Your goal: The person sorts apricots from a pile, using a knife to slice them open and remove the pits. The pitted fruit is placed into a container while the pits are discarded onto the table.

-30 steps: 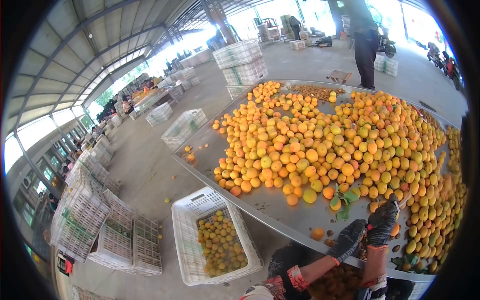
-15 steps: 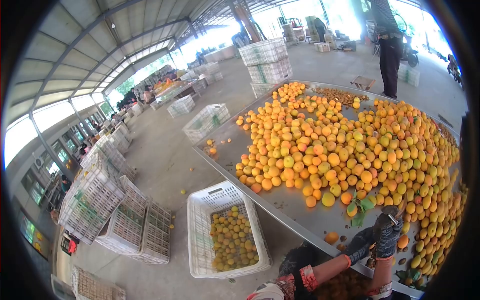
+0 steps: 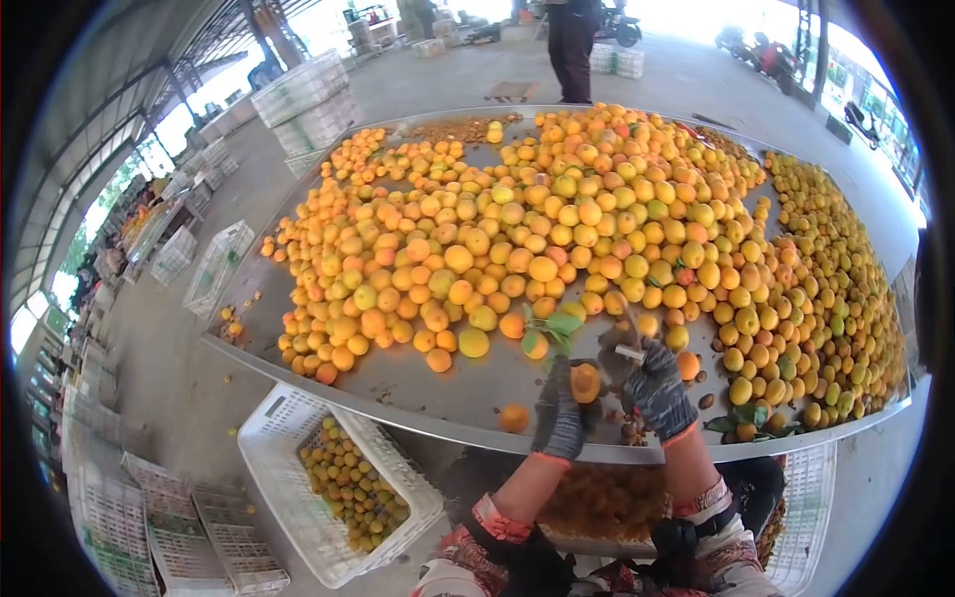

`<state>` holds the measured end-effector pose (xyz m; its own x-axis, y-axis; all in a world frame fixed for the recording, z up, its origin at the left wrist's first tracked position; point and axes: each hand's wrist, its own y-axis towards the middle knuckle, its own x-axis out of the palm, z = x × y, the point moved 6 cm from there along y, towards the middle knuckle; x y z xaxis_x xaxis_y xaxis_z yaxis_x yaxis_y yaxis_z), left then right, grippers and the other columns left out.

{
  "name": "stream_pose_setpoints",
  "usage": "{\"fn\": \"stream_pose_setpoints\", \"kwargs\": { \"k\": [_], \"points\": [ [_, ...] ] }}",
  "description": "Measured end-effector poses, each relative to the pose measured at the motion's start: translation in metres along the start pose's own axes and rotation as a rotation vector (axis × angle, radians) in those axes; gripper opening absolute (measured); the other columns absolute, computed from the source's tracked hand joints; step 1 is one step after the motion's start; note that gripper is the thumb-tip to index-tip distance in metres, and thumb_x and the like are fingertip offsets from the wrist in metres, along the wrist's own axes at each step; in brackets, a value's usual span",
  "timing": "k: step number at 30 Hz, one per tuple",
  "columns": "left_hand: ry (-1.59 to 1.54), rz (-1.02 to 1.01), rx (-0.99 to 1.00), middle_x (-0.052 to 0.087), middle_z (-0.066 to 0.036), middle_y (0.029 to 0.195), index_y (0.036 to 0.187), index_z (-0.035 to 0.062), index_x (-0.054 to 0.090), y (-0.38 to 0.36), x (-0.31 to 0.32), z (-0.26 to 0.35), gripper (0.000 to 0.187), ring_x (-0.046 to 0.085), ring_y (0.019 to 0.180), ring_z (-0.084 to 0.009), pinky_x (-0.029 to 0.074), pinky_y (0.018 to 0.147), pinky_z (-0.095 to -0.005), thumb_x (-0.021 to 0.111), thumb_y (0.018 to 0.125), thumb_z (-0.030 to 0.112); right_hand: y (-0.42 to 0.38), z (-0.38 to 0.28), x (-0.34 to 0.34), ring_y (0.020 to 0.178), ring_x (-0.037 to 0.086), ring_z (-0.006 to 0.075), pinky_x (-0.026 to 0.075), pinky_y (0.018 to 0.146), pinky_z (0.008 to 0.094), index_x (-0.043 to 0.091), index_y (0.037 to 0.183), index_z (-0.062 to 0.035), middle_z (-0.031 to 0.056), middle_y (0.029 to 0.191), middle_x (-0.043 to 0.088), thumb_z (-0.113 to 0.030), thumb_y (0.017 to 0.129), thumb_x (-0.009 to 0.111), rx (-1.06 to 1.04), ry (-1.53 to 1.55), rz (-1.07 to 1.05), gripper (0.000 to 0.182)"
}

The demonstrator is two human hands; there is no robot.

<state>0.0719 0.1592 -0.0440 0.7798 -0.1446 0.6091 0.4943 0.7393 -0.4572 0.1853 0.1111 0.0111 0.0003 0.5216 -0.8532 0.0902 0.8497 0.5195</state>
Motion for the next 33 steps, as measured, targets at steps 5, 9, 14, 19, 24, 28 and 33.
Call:
{"fn": "stream_pose_setpoints", "kwargs": {
  "k": [5, 9, 14, 19, 24, 28, 33],
  "points": [
    [0.413, -0.112, 0.292, 0.045, -0.008, 0.122, 0.125, 0.0024, 0.039, 0.0, -0.009, 0.0, 0.049, 0.042, 0.112, -0.0162, 0.034, 0.095, -0.0281, 0.041, 0.091, 0.037, 0.011, -0.05, -0.027, 0.08, 0.057, 0.0228, 0.046, 0.068, 0.0294, 0.058, 0.088, -0.0058, 0.0112, 0.087, 0.059, -0.012, 0.072, 0.063, 0.039, 0.604, 0.069, 0.017],
    [0.545, -0.042, 0.418, 0.043, -0.013, 0.127, 0.13, 0.0047, 0.034, 0.005, -0.014, 0.002, 0.053, 0.039, 0.119, -0.0192, 0.029, 0.1, -0.0284, 0.037, 0.091, 0.041, -0.02, -0.012, 0.051, 0.079, 0.054, 0.0208, 0.046, 0.069, 0.0335, 0.054, 0.092, -0.0043, 0.0071, 0.087, 0.055, -0.006, 0.075, 0.06, 0.328, 0.974, -0.019, 0.018],
    [0.351, -0.023, 0.127, 0.051, -0.006, 0.118, 0.125, 0.0033, 0.042, -0.026, -0.014, 0.022, 0.04, 0.047, 0.104, -0.0125, 0.037, 0.089, -0.0266, 0.04, 0.093, 0.027, -0.028, -0.004, 0.086, 0.08, 0.052, 0.0107, 0.043, 0.07, 0.0235, 0.052, 0.099, -0.0028, 0.002, 0.086, 0.055, -0.001, 0.08, 0.054, 0.415, 1.669, -0.062, 0.018],
    [0.446, -0.037, 0.621, 0.052, -0.007, 0.114, 0.123, 0.0029, 0.044, 0.005, -0.042, 0.002, 0.038, 0.049, 0.099, -0.0145, 0.039, 0.086, -0.0256, 0.039, 0.093, 0.025, -0.033, -0.004, 0.079, 0.086, 0.048, 0.0101, 0.042, 0.077, 0.0223, 0.049, 0.109, -0.0002, 0.001, 0.095, 0.05, -0.003, 0.086, 0.048, 0.735, 2.67, 0.03, 0.023],
    [0.352, -0.26, 0.319, 0.052, -0.006, 0.108, 0.12, 0.0019, 0.046, -0.03, -0.018, 0.01, 0.037, 0.049, 0.093, -0.013, 0.04, 0.083, -0.0254, 0.038, 0.093, 0.026, -0.048, 0.058, 0.11, 0.079, 0.05, 0.014, 0.045, 0.072, 0.0246, 0.051, 0.105, 0.0012, 0.0044, 0.086, 0.051, -0.009, 0.086, 0.052, 0.778, 2.374, 0.158, 0.022],
    [0.877, -0.66, 0.665, 0.045, -0.015, 0.122, 0.119, -0.0012, 0.045, -0.044, 0.0, -0.004, 0.039, 0.052, 0.101, -0.0192, 0.039, 0.091, -0.0282, 0.047, 0.081, 0.004, -0.073, 0.133, 0.158, 0.073, 0.051, 0.0147, 0.047, 0.066, 0.0257, 0.055, 0.097, 0.0006, 0.0051, 0.085, 0.054, -0.012, 0.085, 0.054, 0.784, 1.709, 0.299, 0.017],
    [1.089, -0.769, 0.594, 0.06, -0.011, 0.091, 0.095, 0.0056, 0.059, -0.078, 0.01, -0.007, 0.024, 0.055, 0.083, -0.0258, 0.044, 0.076, -0.037, 0.058, 0.078, 0.022, -0.058, 0.072, 0.077, 0.083, 0.05, 0.0106, 0.042, 0.073, 0.0234, 0.052, 0.11, -0.0001, 0.0024, 0.093, 0.056, -0.001, 0.079, 0.058, 0.903, 1.421, -0.185, 0.031]
  ]
}}
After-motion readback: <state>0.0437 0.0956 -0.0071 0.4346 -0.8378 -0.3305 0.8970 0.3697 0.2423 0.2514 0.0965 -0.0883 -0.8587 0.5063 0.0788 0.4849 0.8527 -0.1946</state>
